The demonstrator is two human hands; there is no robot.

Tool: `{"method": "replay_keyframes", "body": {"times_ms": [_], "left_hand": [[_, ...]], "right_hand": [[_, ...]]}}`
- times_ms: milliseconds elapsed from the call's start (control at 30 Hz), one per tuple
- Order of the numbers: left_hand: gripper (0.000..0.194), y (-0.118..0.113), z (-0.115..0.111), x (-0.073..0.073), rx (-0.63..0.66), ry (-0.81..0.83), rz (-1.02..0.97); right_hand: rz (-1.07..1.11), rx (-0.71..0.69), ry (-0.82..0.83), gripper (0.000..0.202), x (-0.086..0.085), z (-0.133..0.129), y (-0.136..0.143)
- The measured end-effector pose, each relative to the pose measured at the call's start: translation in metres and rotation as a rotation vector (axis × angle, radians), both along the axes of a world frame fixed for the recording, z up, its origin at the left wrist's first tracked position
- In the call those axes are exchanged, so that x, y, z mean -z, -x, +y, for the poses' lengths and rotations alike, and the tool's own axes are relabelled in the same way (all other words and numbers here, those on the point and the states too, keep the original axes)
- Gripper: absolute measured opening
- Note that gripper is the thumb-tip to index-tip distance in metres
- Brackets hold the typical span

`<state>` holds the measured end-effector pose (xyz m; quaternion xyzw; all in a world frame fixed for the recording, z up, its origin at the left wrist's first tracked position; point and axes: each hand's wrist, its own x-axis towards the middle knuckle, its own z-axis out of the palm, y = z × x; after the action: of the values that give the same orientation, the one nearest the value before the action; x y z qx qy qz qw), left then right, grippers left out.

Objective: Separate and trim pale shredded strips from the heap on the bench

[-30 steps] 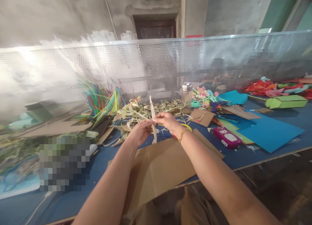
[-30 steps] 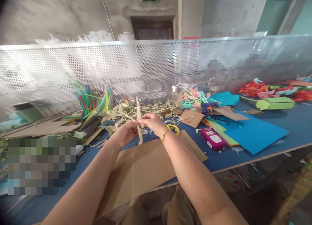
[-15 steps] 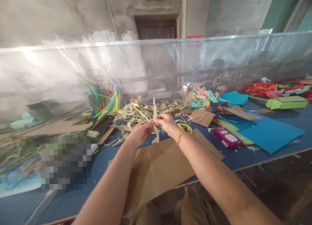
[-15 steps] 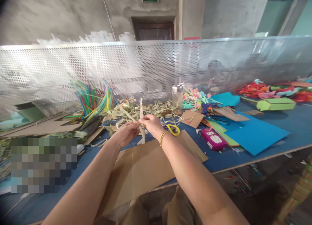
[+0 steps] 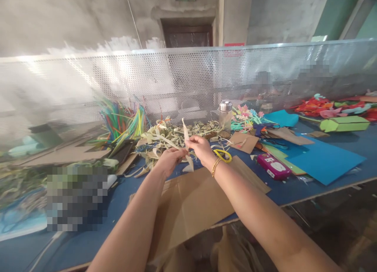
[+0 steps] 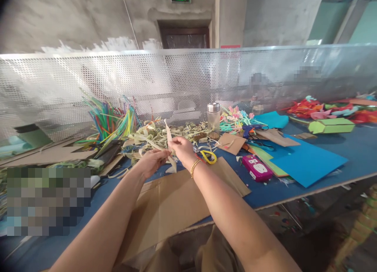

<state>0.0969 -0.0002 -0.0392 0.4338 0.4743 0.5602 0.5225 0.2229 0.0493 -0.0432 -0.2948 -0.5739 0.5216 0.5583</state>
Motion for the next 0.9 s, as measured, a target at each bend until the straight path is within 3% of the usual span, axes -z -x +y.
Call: {"method": "replay_keyframes", "body": {"times_ms": [367,533,733,800,900], "left_hand": [[0.008,0.000,-0.008,-0.006,0.218,0.035,0.224],[0.010,0.003,-0.010,-0.007,0.207,0.053,0.215],[0.025,0.007,-0.003,-0.004,0.036,0.014,-0.008],[0.028,0.008,0.000,-0.004,0.014,0.009,-0.088],[0.029,0.008,0.002,-0.003,-0.007,-0.012,-0.160]], "right_hand": [[0.227,0.196,0.094,0.030,-0.004,0.016,-0.009],[0.251,0.211,0.114,0.039,-0.006,0.014,-0.010],[0.108,0.240,0.146,0.042,-0.001,0.018,-0.012],[0.026,0.297,0.056,0.039,0.001,0.020,-0.013],[-0.139,0.446,-0.214,0.028,-0.002,0.015,-0.015]]}}
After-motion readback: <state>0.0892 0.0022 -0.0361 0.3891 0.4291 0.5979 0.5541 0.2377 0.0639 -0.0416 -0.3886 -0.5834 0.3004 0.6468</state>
